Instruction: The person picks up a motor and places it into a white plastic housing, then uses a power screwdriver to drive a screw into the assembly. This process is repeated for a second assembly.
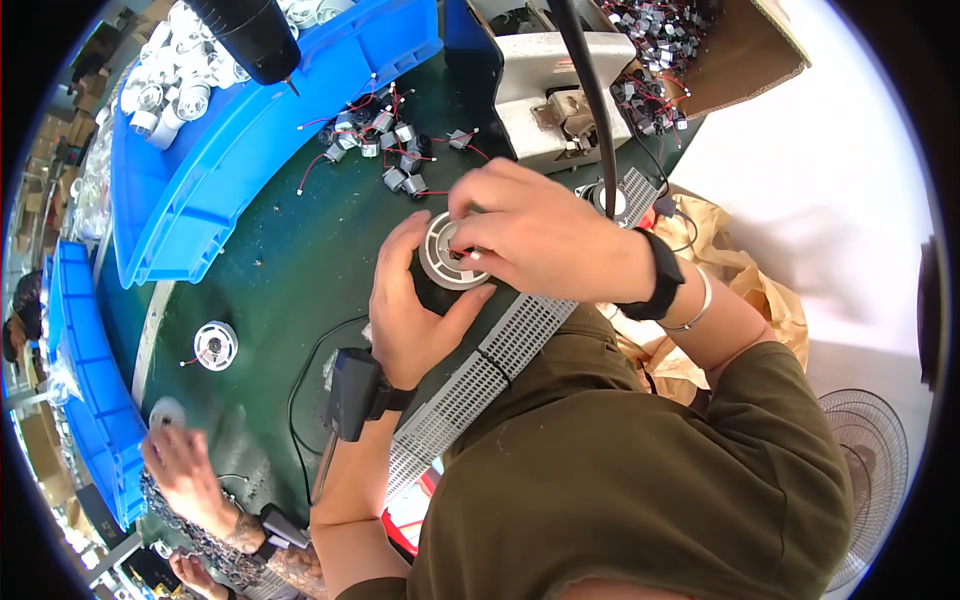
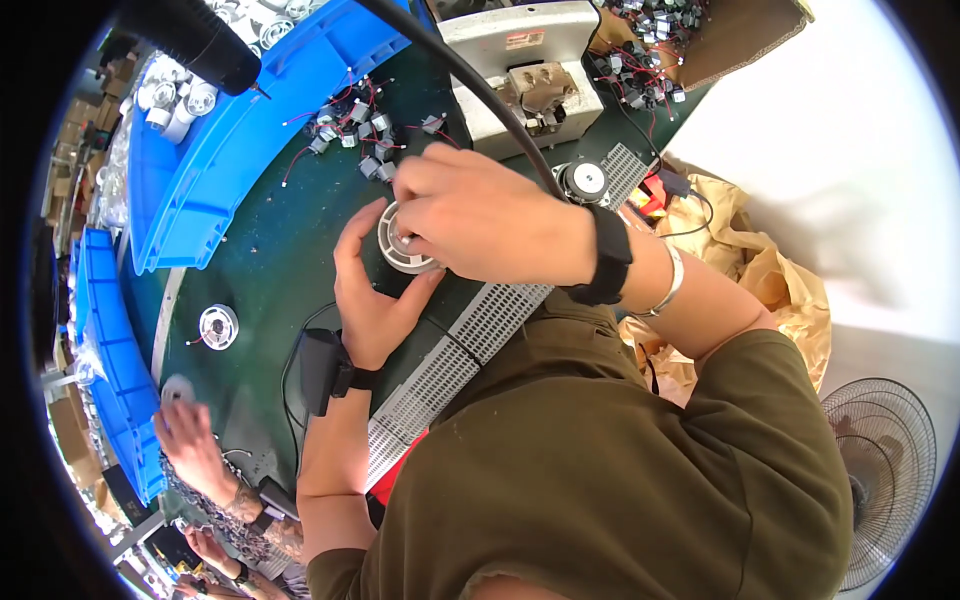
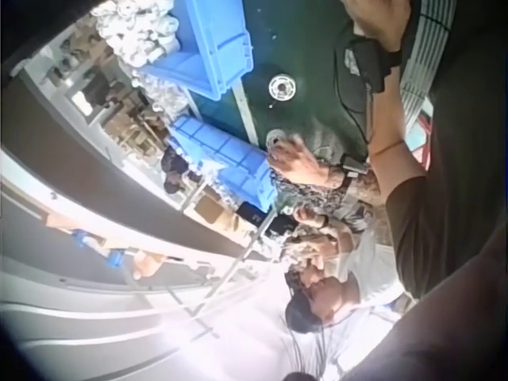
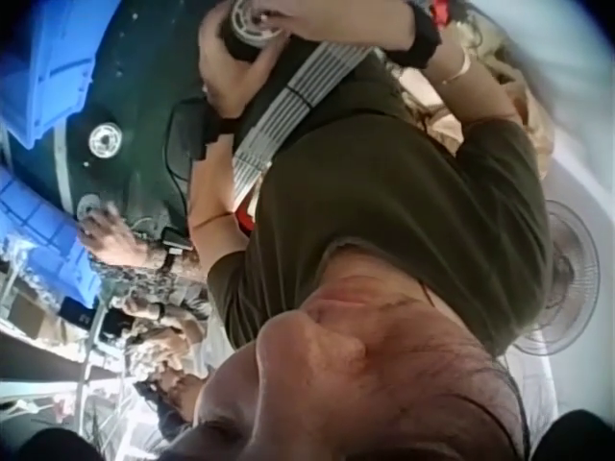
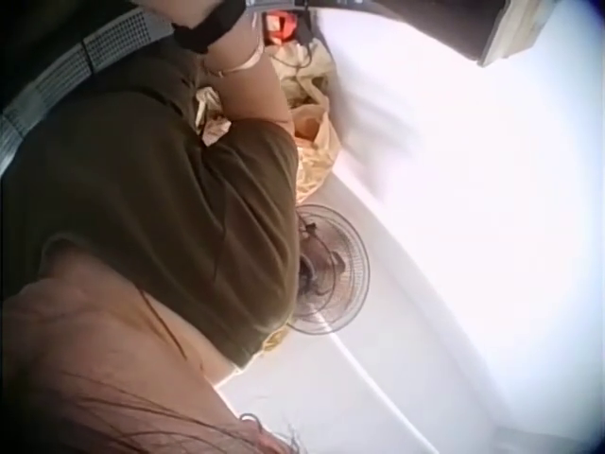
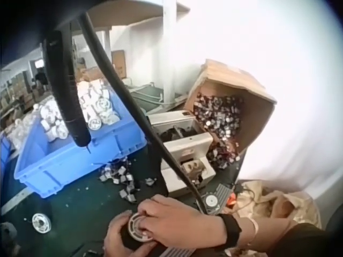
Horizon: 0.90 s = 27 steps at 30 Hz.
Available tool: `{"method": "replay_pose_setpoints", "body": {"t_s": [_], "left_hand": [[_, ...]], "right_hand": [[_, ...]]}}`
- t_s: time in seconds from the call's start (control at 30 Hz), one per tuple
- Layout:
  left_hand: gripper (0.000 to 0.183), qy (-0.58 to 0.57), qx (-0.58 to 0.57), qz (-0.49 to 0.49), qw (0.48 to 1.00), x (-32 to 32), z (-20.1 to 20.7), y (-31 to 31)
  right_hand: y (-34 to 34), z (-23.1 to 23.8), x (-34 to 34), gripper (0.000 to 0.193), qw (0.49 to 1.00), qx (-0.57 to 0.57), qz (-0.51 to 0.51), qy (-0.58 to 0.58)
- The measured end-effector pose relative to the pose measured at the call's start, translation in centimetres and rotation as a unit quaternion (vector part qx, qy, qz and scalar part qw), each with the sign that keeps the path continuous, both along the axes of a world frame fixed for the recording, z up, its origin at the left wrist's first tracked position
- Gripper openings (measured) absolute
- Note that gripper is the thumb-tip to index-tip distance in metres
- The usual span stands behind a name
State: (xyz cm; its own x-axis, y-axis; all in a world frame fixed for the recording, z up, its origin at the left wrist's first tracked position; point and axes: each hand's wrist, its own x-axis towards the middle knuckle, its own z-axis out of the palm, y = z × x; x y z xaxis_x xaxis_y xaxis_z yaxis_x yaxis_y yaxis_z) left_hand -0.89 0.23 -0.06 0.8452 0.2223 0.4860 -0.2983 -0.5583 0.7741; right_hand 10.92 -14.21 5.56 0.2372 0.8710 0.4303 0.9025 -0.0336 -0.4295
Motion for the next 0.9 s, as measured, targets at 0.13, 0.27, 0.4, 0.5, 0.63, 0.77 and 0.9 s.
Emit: {"method": "replay_pose_setpoints", "body": {"t_s": [0.13, 0.27, 0.4, 0.5, 0.63, 0.77, 0.9], "left_hand": [[0.051, -0.079, 0.165, 0.030, 0.983, -0.7, -0.5, 1.0], [0.041, -0.092, 0.311, 0.026, 0.946, -0.8, -0.2, 0.5], [0.043, -0.069, 0.264, -0.011, 0.962, -0.3, -0.4, 0.0], [0.040, -0.067, 0.257, -0.009, 0.964, -0.5, -0.8, 0.0], [0.038, -0.085, 0.232, 0.000, 0.969, -0.3, -1.0, 0.1], [0.041, -0.072, 0.218, 0.008, 0.973, -0.4, -0.7, 0.5], [0.040, -0.065, 0.219, 0.009, 0.974, -0.3, -0.5, 0.5]], "right_hand": [[1.4, 4.5, 1.0, 0.022, 0.967, 0.167, -0.059, 0.185], [9.6, 8.2, 2.4, 0.057, 0.910, 0.372, -0.177, 0.049], [13.3, 12.1, 6.5, 0.060, 0.861, 0.398, 0.093, 0.303], [12.3, 13.0, 6.5, 0.052, 0.855, 0.369, 0.119, 0.345], [5.9, 13.7, 4.2, 0.041, 0.859, 0.173, 0.185, 0.446], [1.2, 13.0, 2.0, 0.041, 0.796, 0.348, -0.008, 0.495], [-1.3, 10.1, 4.2, 0.037, 0.851, 0.358, -0.152, 0.353]]}}
